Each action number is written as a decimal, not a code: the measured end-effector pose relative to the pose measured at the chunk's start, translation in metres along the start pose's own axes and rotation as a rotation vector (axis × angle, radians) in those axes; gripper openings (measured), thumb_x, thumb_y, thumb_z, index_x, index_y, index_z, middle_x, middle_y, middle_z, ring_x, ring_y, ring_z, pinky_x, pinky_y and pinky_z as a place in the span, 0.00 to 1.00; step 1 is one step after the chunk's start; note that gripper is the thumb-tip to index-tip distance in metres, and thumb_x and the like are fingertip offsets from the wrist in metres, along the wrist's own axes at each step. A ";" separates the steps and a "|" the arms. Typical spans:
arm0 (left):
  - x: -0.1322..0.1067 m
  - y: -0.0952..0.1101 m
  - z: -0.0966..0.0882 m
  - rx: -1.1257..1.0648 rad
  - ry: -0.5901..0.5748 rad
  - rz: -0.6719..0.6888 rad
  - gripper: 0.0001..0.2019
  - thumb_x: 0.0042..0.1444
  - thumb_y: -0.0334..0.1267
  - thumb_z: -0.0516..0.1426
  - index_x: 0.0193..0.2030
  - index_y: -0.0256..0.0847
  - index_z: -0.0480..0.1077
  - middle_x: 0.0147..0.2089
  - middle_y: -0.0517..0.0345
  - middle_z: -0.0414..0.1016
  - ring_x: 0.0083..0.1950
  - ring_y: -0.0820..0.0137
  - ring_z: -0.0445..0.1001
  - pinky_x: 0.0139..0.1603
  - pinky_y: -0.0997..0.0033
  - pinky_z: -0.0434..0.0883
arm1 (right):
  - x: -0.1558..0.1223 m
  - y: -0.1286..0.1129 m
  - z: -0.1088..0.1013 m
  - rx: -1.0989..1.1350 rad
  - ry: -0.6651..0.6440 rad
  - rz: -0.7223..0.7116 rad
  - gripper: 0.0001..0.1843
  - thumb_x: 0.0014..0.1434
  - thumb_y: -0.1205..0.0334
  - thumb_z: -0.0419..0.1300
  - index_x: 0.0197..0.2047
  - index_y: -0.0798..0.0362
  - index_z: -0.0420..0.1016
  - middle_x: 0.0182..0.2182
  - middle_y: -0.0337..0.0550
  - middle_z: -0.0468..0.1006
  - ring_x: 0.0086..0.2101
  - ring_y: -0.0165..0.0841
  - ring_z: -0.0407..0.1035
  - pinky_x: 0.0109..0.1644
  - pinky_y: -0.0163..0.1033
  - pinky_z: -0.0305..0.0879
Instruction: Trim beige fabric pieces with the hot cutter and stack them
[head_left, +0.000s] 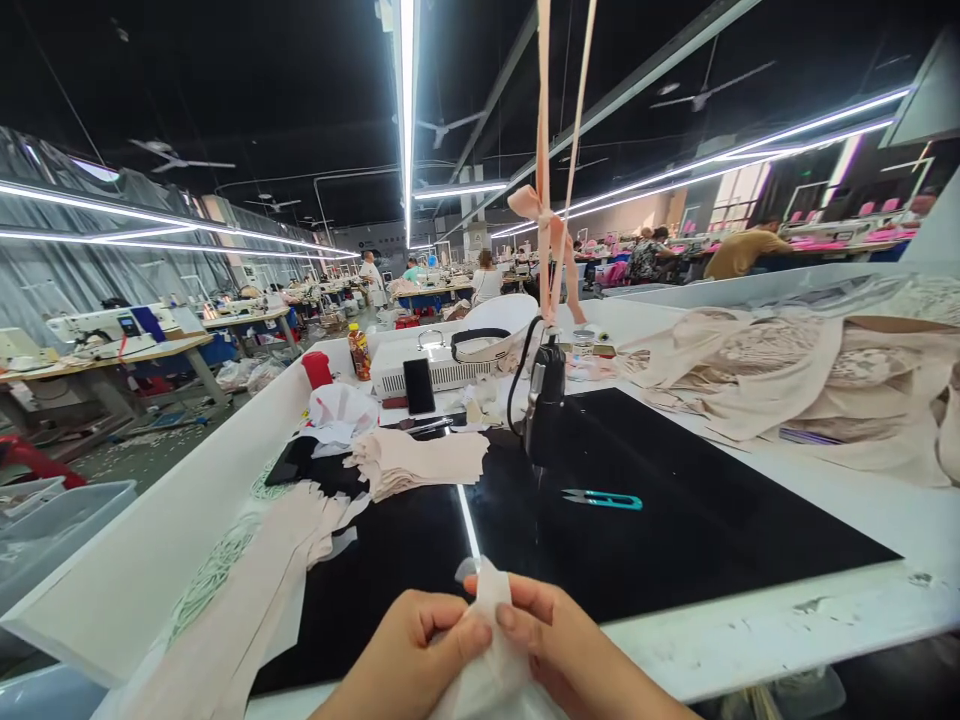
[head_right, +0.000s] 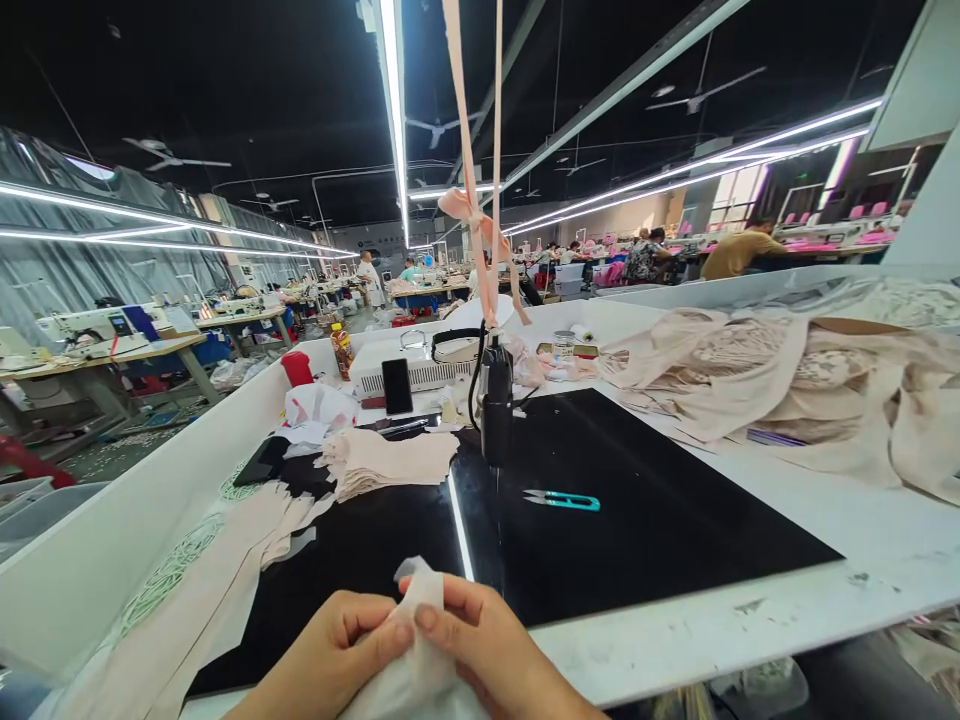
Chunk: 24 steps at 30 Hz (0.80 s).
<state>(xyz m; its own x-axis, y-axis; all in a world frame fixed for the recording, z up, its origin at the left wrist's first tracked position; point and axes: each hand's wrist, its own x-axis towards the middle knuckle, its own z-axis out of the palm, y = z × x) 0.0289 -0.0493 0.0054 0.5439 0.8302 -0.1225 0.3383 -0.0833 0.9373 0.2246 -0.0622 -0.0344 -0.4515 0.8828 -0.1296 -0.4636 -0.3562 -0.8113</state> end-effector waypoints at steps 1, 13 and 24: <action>0.000 0.000 -0.001 0.002 -0.017 -0.014 0.37 0.58 0.78 0.57 0.25 0.41 0.62 0.26 0.64 0.55 0.29 0.73 0.51 0.29 0.69 0.50 | 0.001 -0.004 0.001 0.029 0.056 -0.007 0.34 0.42 0.40 0.84 0.46 0.54 0.87 0.32 0.42 0.84 0.36 0.35 0.76 0.46 0.38 0.67; -0.014 -0.035 -0.066 0.166 0.030 -0.255 0.25 0.59 0.64 0.60 0.32 0.41 0.76 0.29 0.62 0.66 0.32 0.68 0.60 0.33 0.70 0.54 | 0.028 -0.041 -0.034 -0.508 0.305 -0.054 0.28 0.53 0.35 0.74 0.39 0.53 0.81 0.23 0.35 0.73 0.23 0.28 0.61 0.27 0.34 0.57; 0.003 -0.057 -0.088 1.023 0.498 0.201 0.12 0.68 0.34 0.54 0.43 0.46 0.80 0.44 0.54 0.84 0.45 0.58 0.83 0.47 0.63 0.75 | 0.082 -0.041 -0.043 -0.961 0.300 -0.181 0.08 0.63 0.53 0.62 0.37 0.48 0.76 0.24 0.34 0.75 0.23 0.32 0.67 0.27 0.36 0.62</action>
<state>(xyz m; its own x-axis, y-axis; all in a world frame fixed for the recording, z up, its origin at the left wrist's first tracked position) -0.0565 0.0069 -0.0199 0.3725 0.8578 0.3541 0.8678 -0.4571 0.1946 0.2394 0.0377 -0.0364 -0.1644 0.9863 0.0104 0.3613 0.0700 -0.9298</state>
